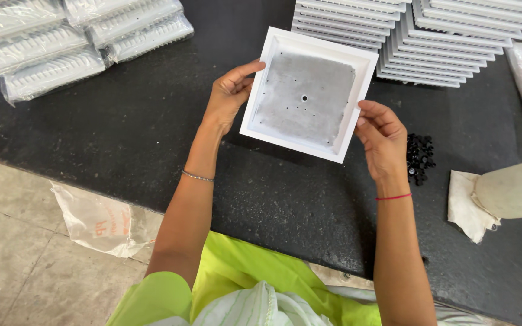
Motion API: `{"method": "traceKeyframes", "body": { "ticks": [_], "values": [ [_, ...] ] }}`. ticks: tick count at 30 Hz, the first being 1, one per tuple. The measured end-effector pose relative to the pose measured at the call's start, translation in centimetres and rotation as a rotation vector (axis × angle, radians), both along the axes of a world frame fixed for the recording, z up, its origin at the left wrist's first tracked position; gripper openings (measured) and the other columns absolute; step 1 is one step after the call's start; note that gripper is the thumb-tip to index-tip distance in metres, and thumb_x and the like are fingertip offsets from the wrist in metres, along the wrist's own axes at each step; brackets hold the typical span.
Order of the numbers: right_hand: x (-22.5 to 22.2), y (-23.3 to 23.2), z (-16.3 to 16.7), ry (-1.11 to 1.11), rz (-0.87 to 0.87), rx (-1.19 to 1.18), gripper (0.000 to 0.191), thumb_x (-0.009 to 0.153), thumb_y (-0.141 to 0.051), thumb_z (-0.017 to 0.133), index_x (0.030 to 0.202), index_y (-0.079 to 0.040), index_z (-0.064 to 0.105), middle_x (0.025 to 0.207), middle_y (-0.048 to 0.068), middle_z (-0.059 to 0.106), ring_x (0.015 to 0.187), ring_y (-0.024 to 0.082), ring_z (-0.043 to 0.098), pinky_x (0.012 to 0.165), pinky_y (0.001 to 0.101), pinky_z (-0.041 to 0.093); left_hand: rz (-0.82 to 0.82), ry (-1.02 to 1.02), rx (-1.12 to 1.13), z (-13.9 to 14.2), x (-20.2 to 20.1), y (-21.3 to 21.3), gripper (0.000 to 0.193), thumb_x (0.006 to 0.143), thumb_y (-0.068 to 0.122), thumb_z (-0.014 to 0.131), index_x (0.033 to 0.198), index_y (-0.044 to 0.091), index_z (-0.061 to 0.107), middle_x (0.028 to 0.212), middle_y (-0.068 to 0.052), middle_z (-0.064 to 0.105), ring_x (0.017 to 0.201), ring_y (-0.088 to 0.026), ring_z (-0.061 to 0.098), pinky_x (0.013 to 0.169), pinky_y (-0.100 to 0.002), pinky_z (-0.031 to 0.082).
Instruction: The person unwraps a square white plastic panel from plastic film, fits small black plastic clips around its edges, and stacks the finished panel with others. They repeat the process on additional panels and wrap completed panels in plastic film on the workbench.
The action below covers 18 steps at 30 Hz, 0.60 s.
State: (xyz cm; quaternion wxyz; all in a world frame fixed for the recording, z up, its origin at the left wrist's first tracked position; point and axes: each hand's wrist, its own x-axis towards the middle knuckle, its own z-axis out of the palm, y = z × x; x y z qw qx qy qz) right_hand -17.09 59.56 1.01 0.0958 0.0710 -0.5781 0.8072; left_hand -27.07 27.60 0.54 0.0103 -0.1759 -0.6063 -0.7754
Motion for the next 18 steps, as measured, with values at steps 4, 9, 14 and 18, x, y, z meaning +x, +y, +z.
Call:
{"method": "traceKeyframes", "body": {
  "ticks": [4,9,14,18],
  "values": [
    [0.0,0.0,0.1,0.071,-0.035,0.058,0.027,0.101,0.009,0.062,0.127,0.000,0.066,0.117,0.007,0.071,0.106,0.012,0.068,0.096,0.0269,0.056,0.040,-0.006,-0.003,0.2,0.1,0.3,0.042,0.094,-0.016,0.057,0.124,0.009,0.073,0.147,-0.008,0.062,0.106,-0.014,0.071,0.098,-0.030,0.060],
    [-0.1,-0.1,0.3,0.146,-0.123,0.126,0.027,0.102,0.010,0.062,0.127,0.001,0.067,0.117,0.008,0.071,0.107,0.011,0.068,0.095,0.0235,0.055,0.139,0.157,-0.134,1.0,0.5,0.3,0.038,0.094,-0.016,0.064,0.117,0.012,0.077,0.143,-0.005,0.056,0.113,-0.015,0.064,0.101,-0.030,0.059],
    [0.7,0.2,0.6,0.298,-0.342,0.346,0.018,0.104,0.007,0.066,0.121,0.002,0.073,0.113,0.002,0.064,0.096,0.008,0.061,0.084,0.0208,0.049,0.148,0.328,-0.098,0.8,0.4,0.8,0.029,0.092,-0.015,0.068,0.106,0.010,0.078,0.147,-0.004,0.050,0.125,-0.017,0.055,0.104,-0.033,0.054],
    [0.8,0.6,0.5,0.498,-0.465,0.497,0.014,0.098,0.002,0.068,0.112,0.001,0.072,0.114,-0.002,0.055,0.102,0.009,0.055,0.087,0.0220,0.047,0.040,0.364,-0.012,-0.1,0.2,0.9,0.029,0.092,-0.015,0.070,0.109,0.007,0.077,0.132,-0.003,0.062,0.124,-0.016,0.061,0.106,-0.031,0.056]
  ]
}}
